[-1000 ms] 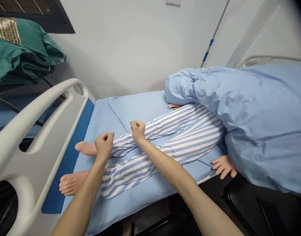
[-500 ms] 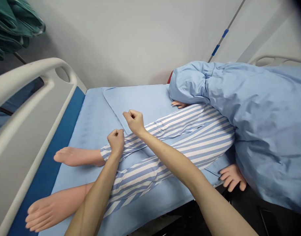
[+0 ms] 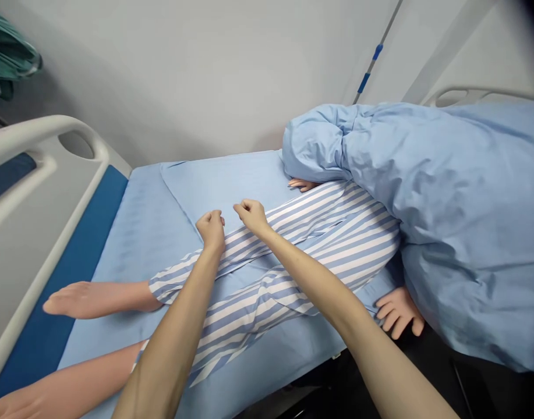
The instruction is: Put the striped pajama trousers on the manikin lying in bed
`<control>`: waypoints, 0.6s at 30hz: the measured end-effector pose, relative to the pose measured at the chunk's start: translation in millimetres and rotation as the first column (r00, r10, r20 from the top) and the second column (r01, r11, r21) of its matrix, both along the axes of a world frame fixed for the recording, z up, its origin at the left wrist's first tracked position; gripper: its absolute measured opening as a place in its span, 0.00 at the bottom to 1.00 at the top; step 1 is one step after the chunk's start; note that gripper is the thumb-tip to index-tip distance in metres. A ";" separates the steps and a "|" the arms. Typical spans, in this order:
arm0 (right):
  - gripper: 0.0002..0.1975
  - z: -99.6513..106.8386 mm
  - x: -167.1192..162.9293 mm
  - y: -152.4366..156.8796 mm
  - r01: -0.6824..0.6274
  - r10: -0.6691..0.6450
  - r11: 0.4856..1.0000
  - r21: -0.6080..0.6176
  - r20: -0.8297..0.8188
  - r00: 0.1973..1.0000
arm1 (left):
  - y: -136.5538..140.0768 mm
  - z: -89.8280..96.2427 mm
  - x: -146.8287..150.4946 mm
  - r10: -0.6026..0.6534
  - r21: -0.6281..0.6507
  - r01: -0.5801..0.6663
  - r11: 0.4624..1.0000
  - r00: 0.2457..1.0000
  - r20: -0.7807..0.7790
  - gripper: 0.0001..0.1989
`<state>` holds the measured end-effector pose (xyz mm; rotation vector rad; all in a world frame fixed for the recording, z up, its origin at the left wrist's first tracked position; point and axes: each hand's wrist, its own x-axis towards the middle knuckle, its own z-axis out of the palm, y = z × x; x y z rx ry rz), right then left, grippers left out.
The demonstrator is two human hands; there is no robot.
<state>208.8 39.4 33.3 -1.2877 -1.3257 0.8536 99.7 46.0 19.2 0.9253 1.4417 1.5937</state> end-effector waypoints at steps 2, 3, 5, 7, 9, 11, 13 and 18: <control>0.18 -14.2 10.9 -1.5 0.049 -0.054 0.997 -0.066 -0.065 0.996 | 7.6 12.2 17.4 -0.035 0.075 0.034 0.997 0.999 0.020 0.15; 0.18 -18.4 15.1 -1.6 0.069 -0.077 0.995 -0.077 -0.101 0.992 | 9.8 16.2 27.9 -0.068 0.106 0.066 0.992 0.998 0.009 0.15; 0.18 -17.0 24.7 1.6 0.094 -0.099 0.995 -0.043 -0.144 0.985 | 9.9 16.3 47.9 -0.119 0.115 0.123 0.986 0.992 -0.035 0.15; 0.18 -5.4 39.5 9.4 0.095 -0.090 0.995 0.033 -0.124 0.988 | 5.5 6.5 61.0 -0.131 0.057 0.139 0.989 0.983 -0.128 0.17; 0.19 6.0 60.0 19.0 0.106 -0.101 0.989 0.099 -0.057 0.993 | -0.3 -6.0 65.2 -0.139 -0.004 0.143 0.990 0.957 -0.253 0.18; 0.20 8.0 81.6 26.4 0.154 -0.156 0.981 0.120 0.009 0.988 | -3.7 -12.7 65.0 -0.162 -0.034 0.159 0.987 0.932 -0.324 0.18; 0.20 0.0 98.1 30.0 0.207 -0.212 0.974 0.092 0.047 0.976 | -2.3 -10.4 68.4 -0.180 -0.040 0.176 0.984 0.938 -0.296 0.18; 0.19 -13.8 116.2 34.9 0.179 -0.179 0.984 -0.004 0.025 0.984 | 10.9 3.0 110.1 -0.250 0.022 0.263 0.965 0.939 -0.237 0.18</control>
